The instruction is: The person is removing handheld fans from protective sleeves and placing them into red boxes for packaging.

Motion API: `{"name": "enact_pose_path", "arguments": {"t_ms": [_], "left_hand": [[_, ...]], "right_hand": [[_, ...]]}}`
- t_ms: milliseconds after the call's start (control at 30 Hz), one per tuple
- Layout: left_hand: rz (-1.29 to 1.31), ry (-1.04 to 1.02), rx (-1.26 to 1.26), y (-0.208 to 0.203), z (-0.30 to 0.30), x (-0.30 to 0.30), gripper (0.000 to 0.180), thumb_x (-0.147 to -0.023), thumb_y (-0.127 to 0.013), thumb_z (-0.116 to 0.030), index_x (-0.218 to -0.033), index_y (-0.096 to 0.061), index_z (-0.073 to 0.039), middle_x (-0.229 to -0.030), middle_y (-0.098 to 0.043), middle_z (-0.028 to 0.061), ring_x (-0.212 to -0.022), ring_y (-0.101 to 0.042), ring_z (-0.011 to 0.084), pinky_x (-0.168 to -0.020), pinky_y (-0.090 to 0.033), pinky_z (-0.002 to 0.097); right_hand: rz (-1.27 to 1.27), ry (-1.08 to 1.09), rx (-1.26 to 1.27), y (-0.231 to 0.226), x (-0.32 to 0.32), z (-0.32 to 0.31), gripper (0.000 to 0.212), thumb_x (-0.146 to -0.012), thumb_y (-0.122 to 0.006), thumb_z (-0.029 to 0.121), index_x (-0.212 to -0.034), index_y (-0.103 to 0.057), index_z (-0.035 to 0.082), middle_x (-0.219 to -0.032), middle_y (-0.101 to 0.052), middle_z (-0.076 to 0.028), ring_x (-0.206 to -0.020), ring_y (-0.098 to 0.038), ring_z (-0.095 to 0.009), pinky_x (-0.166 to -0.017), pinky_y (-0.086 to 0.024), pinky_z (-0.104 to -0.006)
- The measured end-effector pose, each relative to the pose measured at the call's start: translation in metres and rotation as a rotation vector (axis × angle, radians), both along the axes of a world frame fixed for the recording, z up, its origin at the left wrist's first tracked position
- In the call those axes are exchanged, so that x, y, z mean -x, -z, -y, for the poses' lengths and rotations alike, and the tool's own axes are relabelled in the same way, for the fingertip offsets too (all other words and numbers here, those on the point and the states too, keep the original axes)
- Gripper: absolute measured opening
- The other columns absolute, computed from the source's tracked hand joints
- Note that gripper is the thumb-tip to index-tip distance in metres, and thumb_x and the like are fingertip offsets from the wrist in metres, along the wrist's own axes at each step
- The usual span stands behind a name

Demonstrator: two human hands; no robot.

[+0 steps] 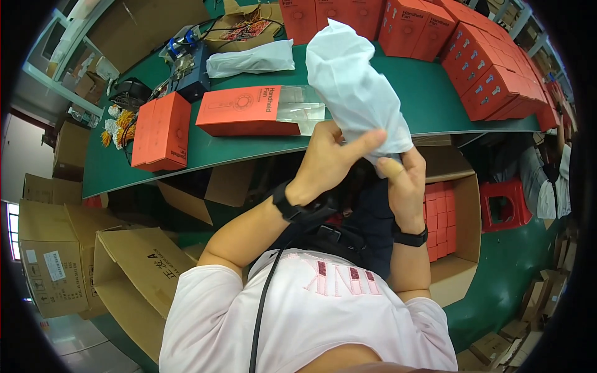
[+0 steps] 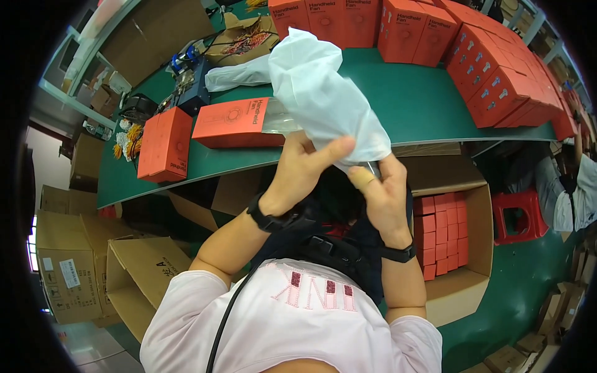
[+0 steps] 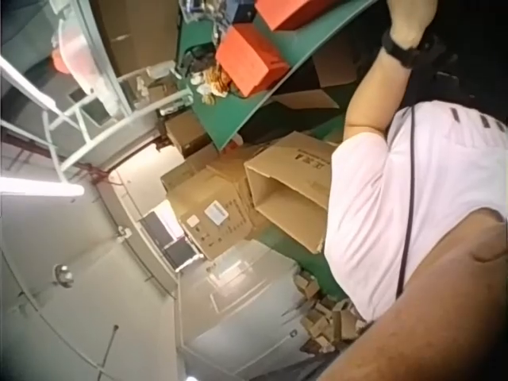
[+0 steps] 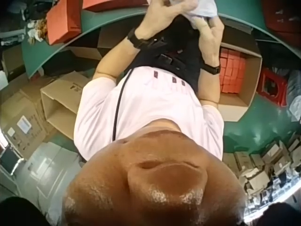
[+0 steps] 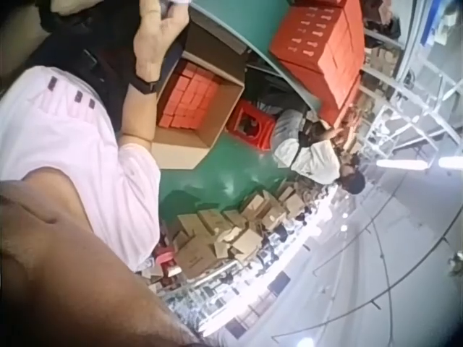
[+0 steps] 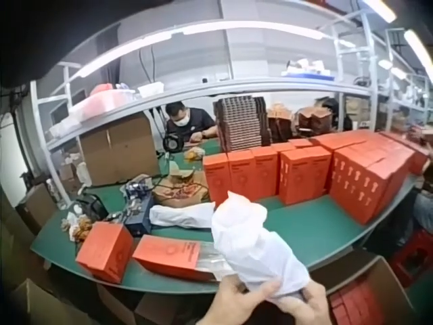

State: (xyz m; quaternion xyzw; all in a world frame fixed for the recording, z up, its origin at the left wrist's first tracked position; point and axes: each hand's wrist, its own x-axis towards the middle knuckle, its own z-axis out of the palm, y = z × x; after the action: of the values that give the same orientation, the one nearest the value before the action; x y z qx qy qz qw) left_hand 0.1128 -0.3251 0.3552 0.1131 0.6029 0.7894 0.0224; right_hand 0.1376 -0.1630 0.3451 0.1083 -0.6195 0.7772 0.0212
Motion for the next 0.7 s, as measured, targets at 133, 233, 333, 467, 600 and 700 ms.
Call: {"name": "enact_pose_path", "arguments": {"t_ms": [133, 233, 333, 467, 600, 700], "left_hand": [[-0.343, 0.206, 0.606, -0.012, 0.029, -0.003, 0.055, -0.091, -0.078, -0.026, -0.132, -0.061, 0.007, -0.129, -0.067, 0.0204, -0.116, -0.065, 0.0202, -0.095, -0.053, 0.0350], [0.120, -0.031, -0.121, -0.016, 0.041, 0.012, 0.083, -0.093, -0.076, -0.026, -0.155, -0.031, 0.005, -0.132, -0.062, 0.0197, -0.119, -0.064, 0.0239, -0.100, -0.050, 0.0370], [0.044, -0.044, -0.330, -0.027, 0.024, 0.026, 0.060, -0.089, -0.080, -0.014, -0.138, -0.049, 0.000, -0.118, -0.067, 0.0083, -0.107, -0.065, 0.0159, -0.093, -0.052, 0.0308], [-0.134, -0.259, -0.421, 0.008, -0.009, 0.015, 0.045, -0.090, -0.078, -0.010, -0.128, -0.057, 0.000, -0.118, -0.067, 0.0061, -0.106, -0.065, 0.0156, -0.095, -0.051, 0.0319], [-0.134, -0.033, -0.260, 0.037, -0.025, -0.027, 0.051, -0.092, -0.076, -0.013, -0.136, -0.054, 0.002, -0.126, -0.065, 0.0090, -0.116, -0.060, 0.0153, -0.101, -0.047, 0.0331], [0.004, 0.206, -0.358, 0.033, -0.005, -0.016, 0.051, -0.092, -0.076, -0.018, -0.135, -0.055, 0.001, -0.126, -0.064, 0.0087, -0.115, -0.061, 0.0152, -0.101, -0.047, 0.0327]], "right_hand": [[0.087, 0.044, 0.268, 0.008, 0.004, -0.008, 0.049, -0.089, -0.069, 0.003, -0.135, -0.057, -0.009, -0.125, -0.066, -0.010, -0.113, -0.063, -0.018, -0.102, -0.046, -0.0312], [0.010, 0.115, 0.117, 0.007, -0.002, 0.001, 0.044, -0.090, -0.071, 0.001, -0.131, -0.060, -0.009, -0.124, -0.067, -0.008, -0.112, -0.063, -0.016, -0.101, -0.046, -0.0307], [-0.040, 0.098, 0.024, -0.003, -0.013, 0.020, 0.039, -0.089, -0.073, -0.002, -0.127, -0.063, -0.008, -0.122, -0.068, -0.007, -0.111, -0.063, -0.015, -0.099, -0.047, -0.0293], [0.177, 0.008, 0.304, -0.004, -0.011, 0.012, 0.042, -0.096, -0.065, 0.005, -0.134, -0.057, -0.010, -0.129, -0.066, -0.012, -0.119, -0.062, -0.020, -0.106, -0.045, -0.0335], [0.219, -0.075, 0.505, -0.007, -0.015, 0.002, 0.050, -0.099, -0.057, 0.008, -0.143, -0.045, -0.013, -0.141, -0.058, -0.016, -0.128, -0.058, -0.023, -0.113, -0.041, -0.0380], [0.118, -0.035, 0.439, -0.004, -0.014, 0.002, 0.053, -0.099, -0.057, 0.006, -0.146, -0.042, -0.013, -0.143, -0.056, -0.017, -0.130, -0.056, -0.024, -0.113, -0.041, -0.0378]]}}
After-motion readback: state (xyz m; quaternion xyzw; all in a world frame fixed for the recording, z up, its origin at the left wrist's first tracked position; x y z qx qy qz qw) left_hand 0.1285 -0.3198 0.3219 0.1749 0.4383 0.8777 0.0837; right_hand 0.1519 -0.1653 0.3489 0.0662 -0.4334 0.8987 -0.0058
